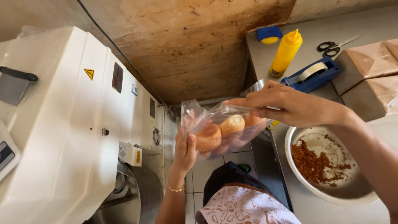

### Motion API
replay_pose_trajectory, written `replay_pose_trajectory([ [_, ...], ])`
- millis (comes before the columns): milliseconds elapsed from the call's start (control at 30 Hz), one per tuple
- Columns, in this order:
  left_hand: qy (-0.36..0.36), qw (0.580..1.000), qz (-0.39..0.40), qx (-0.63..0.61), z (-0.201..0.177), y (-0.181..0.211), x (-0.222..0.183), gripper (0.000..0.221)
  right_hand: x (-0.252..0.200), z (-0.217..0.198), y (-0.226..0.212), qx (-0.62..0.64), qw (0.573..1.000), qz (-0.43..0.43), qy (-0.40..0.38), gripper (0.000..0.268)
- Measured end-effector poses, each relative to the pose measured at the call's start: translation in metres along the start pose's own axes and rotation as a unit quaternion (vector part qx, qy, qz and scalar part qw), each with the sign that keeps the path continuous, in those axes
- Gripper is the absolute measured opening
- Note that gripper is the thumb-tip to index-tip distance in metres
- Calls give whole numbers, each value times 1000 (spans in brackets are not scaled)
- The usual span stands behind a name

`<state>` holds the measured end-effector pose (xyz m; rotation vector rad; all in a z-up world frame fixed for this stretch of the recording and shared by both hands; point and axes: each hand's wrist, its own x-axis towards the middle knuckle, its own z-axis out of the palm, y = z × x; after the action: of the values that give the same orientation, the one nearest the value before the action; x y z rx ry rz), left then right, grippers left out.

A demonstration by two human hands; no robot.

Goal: Applying cream and meat floss topping to bread buns.

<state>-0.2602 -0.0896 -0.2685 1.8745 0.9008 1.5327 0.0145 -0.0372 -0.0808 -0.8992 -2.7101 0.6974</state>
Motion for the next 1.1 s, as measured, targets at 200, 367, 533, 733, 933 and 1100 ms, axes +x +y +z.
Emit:
replay_pose_trajectory([
  [200, 52, 999, -8, -3, 3, 5, 14, 51, -1, 4, 10, -26, 995, 80, -43, 58],
  [367, 85, 996, -7, -16, 27, -34, 7, 55, 16, 19, 10, 39, 991, -17, 125, 21],
  [533, 85, 996, -2, -1, 33, -73, -17, 57, 12, 30, 0, 91, 986, 9, 142, 45],
  [733, 72, 989, -41, -125, 27, -20, 2, 51, -6, 39, 28, 86, 984, 17, 157, 69],
  [933, 101, 994, -43, 2, 40, -117, -43, 54, -21, 67, 39, 77, 959, 2, 271, 43],
  [1100, 91, 995, -41, -24, 28, -16, 5, 45, -21, 64, 33, 20, 940, -28, 338, 20],
])
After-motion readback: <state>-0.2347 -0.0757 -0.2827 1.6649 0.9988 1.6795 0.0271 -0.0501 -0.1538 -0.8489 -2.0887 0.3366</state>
